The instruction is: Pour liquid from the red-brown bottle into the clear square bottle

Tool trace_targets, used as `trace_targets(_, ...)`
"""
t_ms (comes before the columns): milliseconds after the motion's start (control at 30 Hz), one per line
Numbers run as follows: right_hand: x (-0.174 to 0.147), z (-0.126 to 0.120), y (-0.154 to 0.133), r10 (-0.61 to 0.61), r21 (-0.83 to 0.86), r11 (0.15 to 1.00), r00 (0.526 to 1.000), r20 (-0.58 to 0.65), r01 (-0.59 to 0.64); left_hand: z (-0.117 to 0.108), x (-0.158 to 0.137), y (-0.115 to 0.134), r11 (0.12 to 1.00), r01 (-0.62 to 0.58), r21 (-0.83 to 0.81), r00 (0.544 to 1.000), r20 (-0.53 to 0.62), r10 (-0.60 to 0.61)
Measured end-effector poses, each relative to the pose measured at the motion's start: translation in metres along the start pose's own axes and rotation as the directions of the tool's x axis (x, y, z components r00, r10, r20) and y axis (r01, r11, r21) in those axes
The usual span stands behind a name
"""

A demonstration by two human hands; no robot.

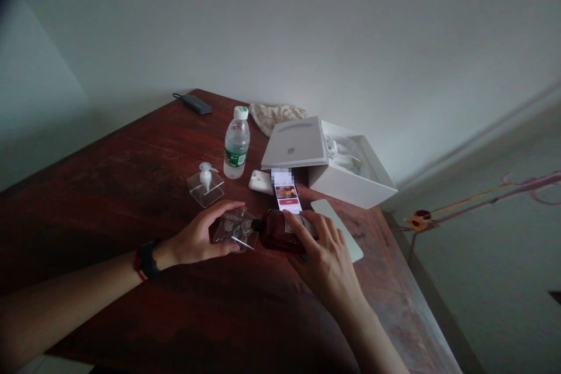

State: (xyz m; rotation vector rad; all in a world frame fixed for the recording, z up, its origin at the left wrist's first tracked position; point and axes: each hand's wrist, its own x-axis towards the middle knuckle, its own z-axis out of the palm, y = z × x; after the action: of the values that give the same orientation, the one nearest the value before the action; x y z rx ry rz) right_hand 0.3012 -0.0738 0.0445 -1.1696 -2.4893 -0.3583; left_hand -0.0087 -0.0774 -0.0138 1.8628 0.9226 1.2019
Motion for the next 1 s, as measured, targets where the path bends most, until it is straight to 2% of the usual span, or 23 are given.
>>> trace_targets(1000,0.0002,0.0002,0.0014,-0.018,-0.012,1.000,1.000,-0.010,0.018,-0.0001,0.0003,0.0020,1.000,0.010,0.010,1.000,-0.004,-0.009)
